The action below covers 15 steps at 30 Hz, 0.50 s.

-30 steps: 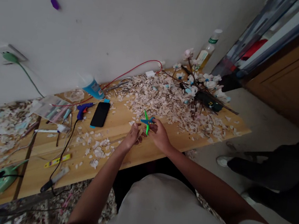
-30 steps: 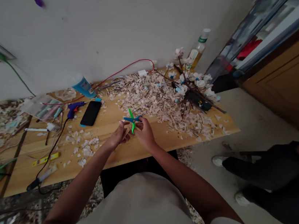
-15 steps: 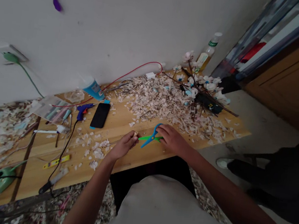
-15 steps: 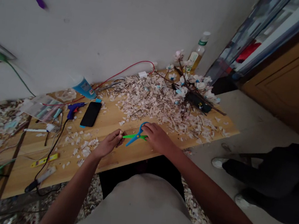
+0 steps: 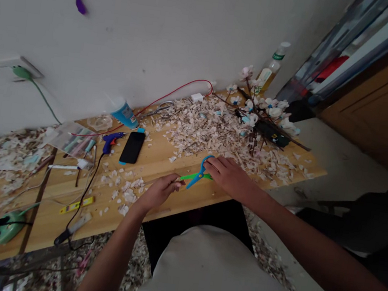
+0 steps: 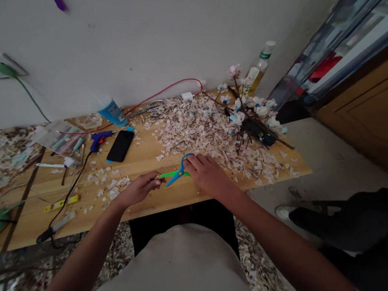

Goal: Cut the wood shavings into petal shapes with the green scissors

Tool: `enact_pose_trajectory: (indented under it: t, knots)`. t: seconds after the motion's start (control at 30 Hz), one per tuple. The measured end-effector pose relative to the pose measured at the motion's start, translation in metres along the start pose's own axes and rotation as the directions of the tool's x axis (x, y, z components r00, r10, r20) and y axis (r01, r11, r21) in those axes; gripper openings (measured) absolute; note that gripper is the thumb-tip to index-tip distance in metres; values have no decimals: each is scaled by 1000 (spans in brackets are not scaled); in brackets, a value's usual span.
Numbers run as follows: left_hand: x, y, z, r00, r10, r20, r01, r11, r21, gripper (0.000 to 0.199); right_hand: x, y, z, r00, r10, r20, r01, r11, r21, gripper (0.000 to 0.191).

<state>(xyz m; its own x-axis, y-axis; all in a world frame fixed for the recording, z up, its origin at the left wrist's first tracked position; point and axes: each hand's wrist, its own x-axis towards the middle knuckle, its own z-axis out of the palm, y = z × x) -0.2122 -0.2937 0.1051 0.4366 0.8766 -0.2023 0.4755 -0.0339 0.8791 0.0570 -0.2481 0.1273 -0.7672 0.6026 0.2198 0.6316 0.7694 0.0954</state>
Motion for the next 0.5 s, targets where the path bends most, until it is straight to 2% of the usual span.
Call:
enact_pose_trajectory:
  t: [0.33, 0.5]
  knots:
    - [3, 2, 4, 1000, 15, 15, -16, 993, 116, 32, 3, 0, -3, 997, -79, -7, 78, 995, -63, 20]
    - [12, 7, 6, 995, 30, 97, -50, 975, 216, 34, 9, -9, -5, 993, -115, 32, 115, 993, -14, 18]
